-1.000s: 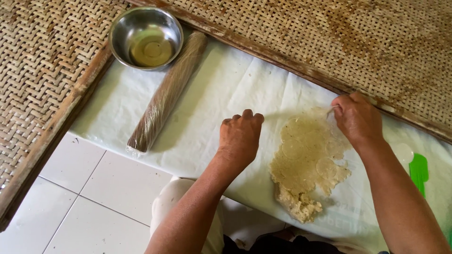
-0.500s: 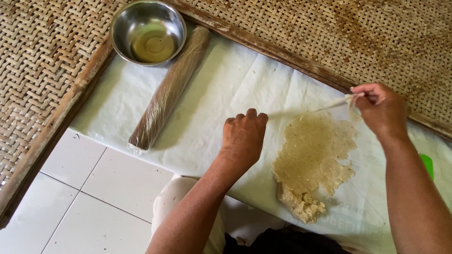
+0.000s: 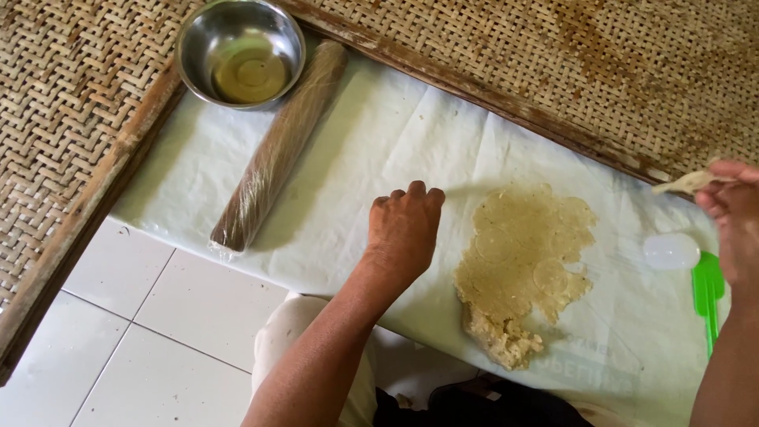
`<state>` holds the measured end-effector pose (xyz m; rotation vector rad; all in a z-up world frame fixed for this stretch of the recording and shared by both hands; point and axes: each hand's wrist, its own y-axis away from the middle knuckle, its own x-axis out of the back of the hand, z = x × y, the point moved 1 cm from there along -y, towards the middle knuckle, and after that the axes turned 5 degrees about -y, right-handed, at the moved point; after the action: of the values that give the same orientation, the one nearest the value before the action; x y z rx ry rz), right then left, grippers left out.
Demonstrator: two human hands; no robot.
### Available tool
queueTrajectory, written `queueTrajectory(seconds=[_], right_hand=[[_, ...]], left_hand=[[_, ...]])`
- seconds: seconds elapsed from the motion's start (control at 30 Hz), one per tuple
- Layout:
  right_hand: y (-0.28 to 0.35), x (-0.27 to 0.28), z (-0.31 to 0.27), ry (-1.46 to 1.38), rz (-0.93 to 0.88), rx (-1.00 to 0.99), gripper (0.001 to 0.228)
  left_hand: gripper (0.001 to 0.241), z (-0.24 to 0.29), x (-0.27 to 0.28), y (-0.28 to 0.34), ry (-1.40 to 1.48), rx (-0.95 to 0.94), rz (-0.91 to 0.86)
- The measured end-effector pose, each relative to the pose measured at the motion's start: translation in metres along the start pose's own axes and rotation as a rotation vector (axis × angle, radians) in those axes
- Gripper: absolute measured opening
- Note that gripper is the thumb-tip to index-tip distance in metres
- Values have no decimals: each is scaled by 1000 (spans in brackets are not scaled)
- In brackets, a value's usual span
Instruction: Rolling out dough and cutting it into circles with a round cutter before placing them on a drying rack.
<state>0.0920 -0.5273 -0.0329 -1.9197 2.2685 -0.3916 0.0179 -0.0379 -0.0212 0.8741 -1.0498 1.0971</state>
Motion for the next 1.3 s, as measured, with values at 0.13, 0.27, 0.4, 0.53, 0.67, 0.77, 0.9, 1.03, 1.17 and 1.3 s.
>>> queueTrajectory(seconds=[0.13, 0.27, 0.4, 0.53, 0.67, 0.77, 0.9, 1.03, 1.17, 1.3], right_hand=[[31, -14, -6, 107, -81, -157, 11], [49, -54, -13, 282, -63, -253, 14], [58, -74, -6, 450, -88, -221, 15], [62, -86, -9, 860, -74, -70, 20], [66, -101, -22, 1073, -200, 3, 28], [68, -101, -9, 1243, -287, 74, 24], [77, -111, -23, 1329, -256, 28, 23], [84, -105, -36, 1330, -287, -116, 20], [95, -62, -27, 1195, -190, -131, 21], [101, -63, -15, 1006, -168, -163, 23]], left_hand=[[33, 2, -3, -2, 0, 22, -48], [35, 3, -7, -2, -3, 34, -72], [35, 3, -4, -3, 6, 28, -38], [38, 2, -3, -3, -17, 44, -85], [38, 2, -4, -4, -31, 40, -75], [40, 0, -6, -5, -23, 50, -61], [40, -1, -6, -4, -19, 64, -65], [39, -3, -4, -3, -21, 74, -84], [39, -3, -5, 2, -10, 73, -87], [37, -3, -6, 4, -18, 68, -100]])
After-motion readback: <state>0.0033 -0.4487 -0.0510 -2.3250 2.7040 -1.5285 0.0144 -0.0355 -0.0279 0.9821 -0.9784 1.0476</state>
